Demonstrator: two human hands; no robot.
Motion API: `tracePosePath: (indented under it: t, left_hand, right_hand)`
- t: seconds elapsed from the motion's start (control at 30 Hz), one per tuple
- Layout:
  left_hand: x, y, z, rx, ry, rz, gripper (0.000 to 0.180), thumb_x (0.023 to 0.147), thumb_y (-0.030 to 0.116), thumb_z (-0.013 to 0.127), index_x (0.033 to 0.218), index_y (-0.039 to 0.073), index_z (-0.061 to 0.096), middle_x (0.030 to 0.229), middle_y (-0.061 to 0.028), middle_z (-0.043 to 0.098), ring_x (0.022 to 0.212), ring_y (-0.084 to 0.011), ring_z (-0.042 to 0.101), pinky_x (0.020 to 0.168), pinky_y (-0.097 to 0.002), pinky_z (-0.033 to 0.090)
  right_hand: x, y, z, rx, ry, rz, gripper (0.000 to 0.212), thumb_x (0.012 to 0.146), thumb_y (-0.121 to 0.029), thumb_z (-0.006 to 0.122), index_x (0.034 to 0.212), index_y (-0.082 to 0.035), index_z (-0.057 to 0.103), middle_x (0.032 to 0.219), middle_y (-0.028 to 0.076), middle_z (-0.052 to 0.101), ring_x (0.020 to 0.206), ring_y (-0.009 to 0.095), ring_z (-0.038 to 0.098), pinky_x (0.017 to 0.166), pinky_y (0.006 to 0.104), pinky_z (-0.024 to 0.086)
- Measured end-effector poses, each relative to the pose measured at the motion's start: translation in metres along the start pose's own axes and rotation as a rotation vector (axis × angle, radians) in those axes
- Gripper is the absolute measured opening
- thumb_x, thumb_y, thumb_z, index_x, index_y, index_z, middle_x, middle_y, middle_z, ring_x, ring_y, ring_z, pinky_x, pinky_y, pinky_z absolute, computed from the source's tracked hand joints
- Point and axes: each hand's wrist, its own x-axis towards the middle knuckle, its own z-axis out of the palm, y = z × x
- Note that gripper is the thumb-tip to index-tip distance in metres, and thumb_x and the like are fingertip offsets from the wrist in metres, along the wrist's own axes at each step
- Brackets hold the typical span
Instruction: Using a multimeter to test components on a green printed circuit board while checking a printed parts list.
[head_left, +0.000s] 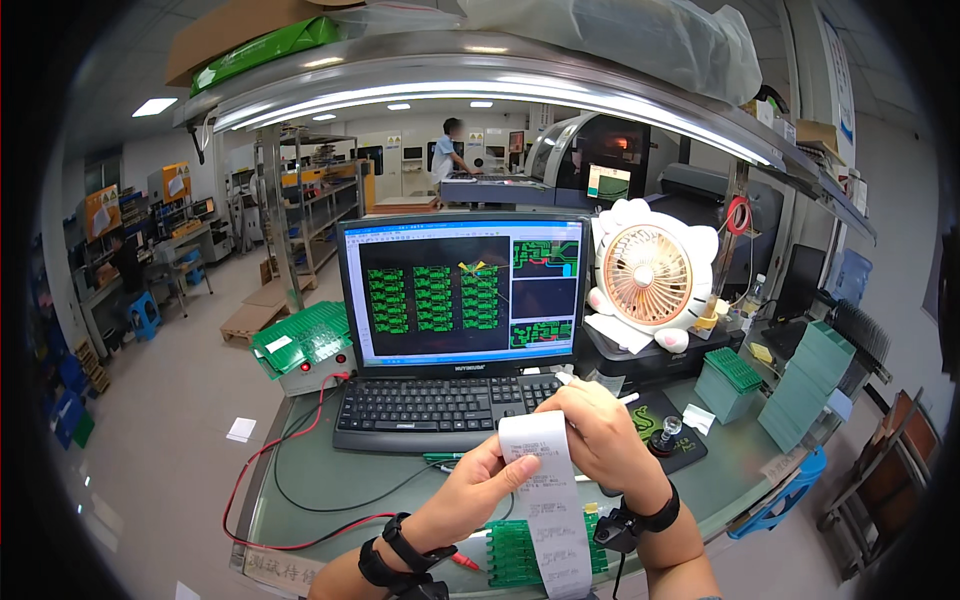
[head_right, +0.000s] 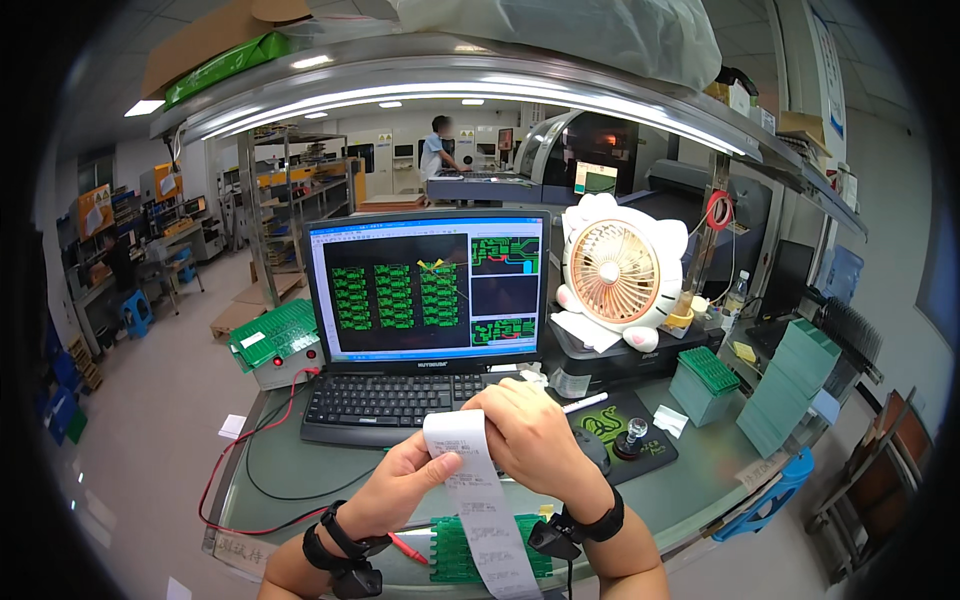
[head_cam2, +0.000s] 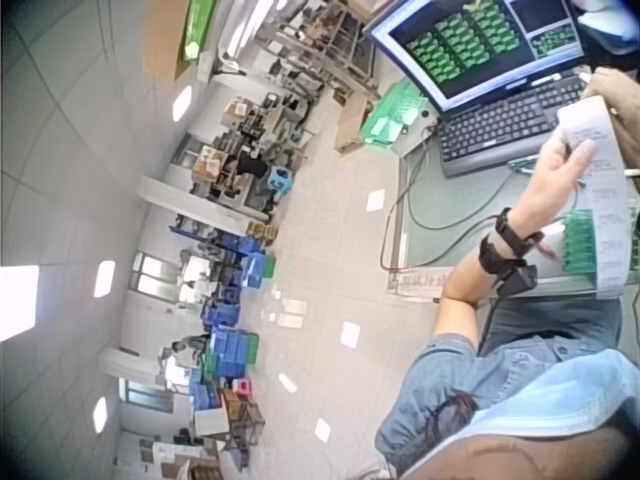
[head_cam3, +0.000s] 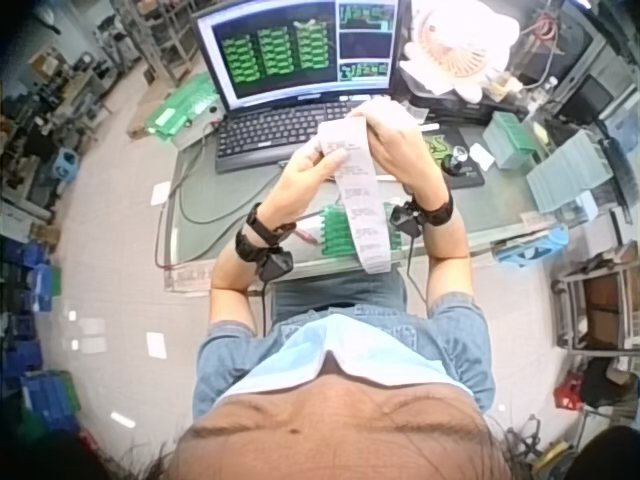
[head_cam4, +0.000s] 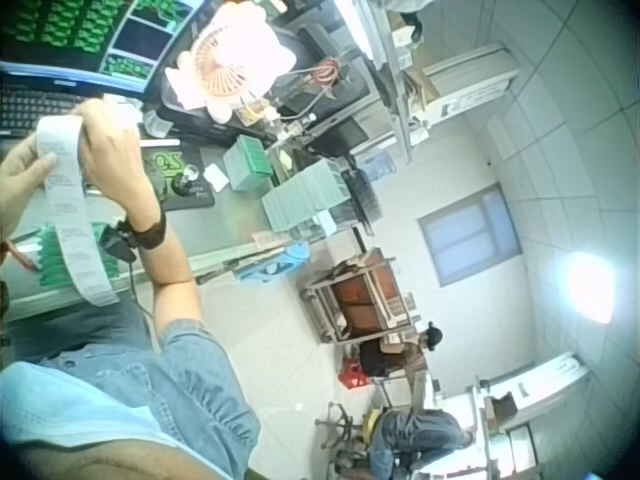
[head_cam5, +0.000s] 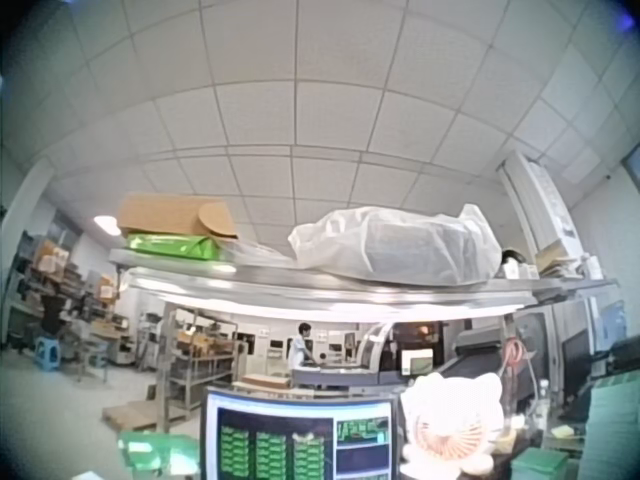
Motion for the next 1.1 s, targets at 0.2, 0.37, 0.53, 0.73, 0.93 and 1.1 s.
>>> tracePosePath:
  t: [0.2, 0.37, 0.53, 0.73, 0.93, 1.1]
  left_hand:
    - [-0.001, -0.004, -0.003, -0.086, 0.081, -0.016, 0.032, 0.098, 0.017, 0.049, 0.126, 0.000, 0.045, 0.114, -0.0051, 0.057, 0.104, -0.0126, 0.055, 0.092, -0.0318, 0.045]
    - [0.000, -0.007, 0.001, -0.010, 0.034, 0.025, 0.033, 0.096, 0.015, 0.052, 0.125, 0.000, 0.045, 0.115, -0.0057, 0.057, 0.105, -0.0133, 0.055, 0.093, -0.0327, 0.045]
    - [-0.002, -0.005, -0.001, -0.041, 0.027, -0.026, 0.033, 0.095, 0.015, 0.055, 0.123, 0.000, 0.048, 0.115, -0.0063, 0.058, 0.105, -0.0134, 0.055, 0.093, -0.0329, 0.044]
    - [-0.007, 0.001, 0.011, -0.044, 0.025, -0.021, 0.034, 0.095, 0.019, 0.057, 0.122, 0.000, 0.050, 0.112, -0.0050, 0.059, 0.102, -0.0114, 0.056, 0.090, -0.0300, 0.046]
    - [-0.007, -0.002, 0.005, -0.008, 0.050, -0.020, 0.035, 0.095, 0.021, 0.057, 0.122, 0.000, 0.050, 0.110, -0.0045, 0.060, 0.101, -0.0102, 0.056, 0.088, -0.0286, 0.047]
    - [-0.006, -0.004, 0.010, -0.034, 0.046, 0.030, 0.030, 0.095, 0.016, 0.056, 0.121, 0.001, 0.051, 0.112, -0.0051, 0.060, 0.103, -0.0121, 0.056, 0.093, -0.0314, 0.044]
  right_hand:
    - [0.011, -0.006, -0.004, 0.026, -0.004, -0.185, 0.048, 0.077, 0.005, 0.055, 0.123, -0.008, 0.054, 0.112, 0.013, 0.056, 0.097, 0.032, 0.055, 0.082, 0.0407, 0.045]
    - [0.009, -0.005, 0.001, 0.093, -0.062, -0.178, 0.049, 0.075, 0.006, 0.056, 0.121, -0.009, 0.055, 0.115, 0.012, 0.056, 0.100, 0.031, 0.055, 0.085, 0.0405, 0.044]
    - [0.008, -0.007, -0.009, -0.017, 0.006, -0.230, 0.041, 0.069, -0.002, 0.064, 0.110, -0.010, 0.063, 0.105, 0.007, 0.059, 0.093, 0.027, 0.058, 0.082, 0.0402, 0.046]
    - [-0.002, -0.008, -0.011, 0.003, -0.001, -0.013, 0.019, 0.067, -0.005, 0.066, 0.085, -0.009, 0.067, 0.081, 0.004, 0.061, 0.074, 0.023, 0.058, 0.070, 0.0371, 0.046]
    - [0.010, -0.014, -0.012, 0.059, 0.135, -0.175, 0.020, 0.071, -0.005, 0.066, 0.090, -0.009, 0.065, 0.073, 0.004, 0.060, 0.072, 0.024, 0.057, 0.071, 0.0368, 0.045]
    - [0.003, -0.006, -0.008, -0.044, 0.011, -0.083, 0.016, 0.075, -0.004, 0.062, 0.091, -0.006, 0.063, 0.075, 0.005, 0.060, 0.072, 0.024, 0.058, 0.073, 0.0367, 0.044]
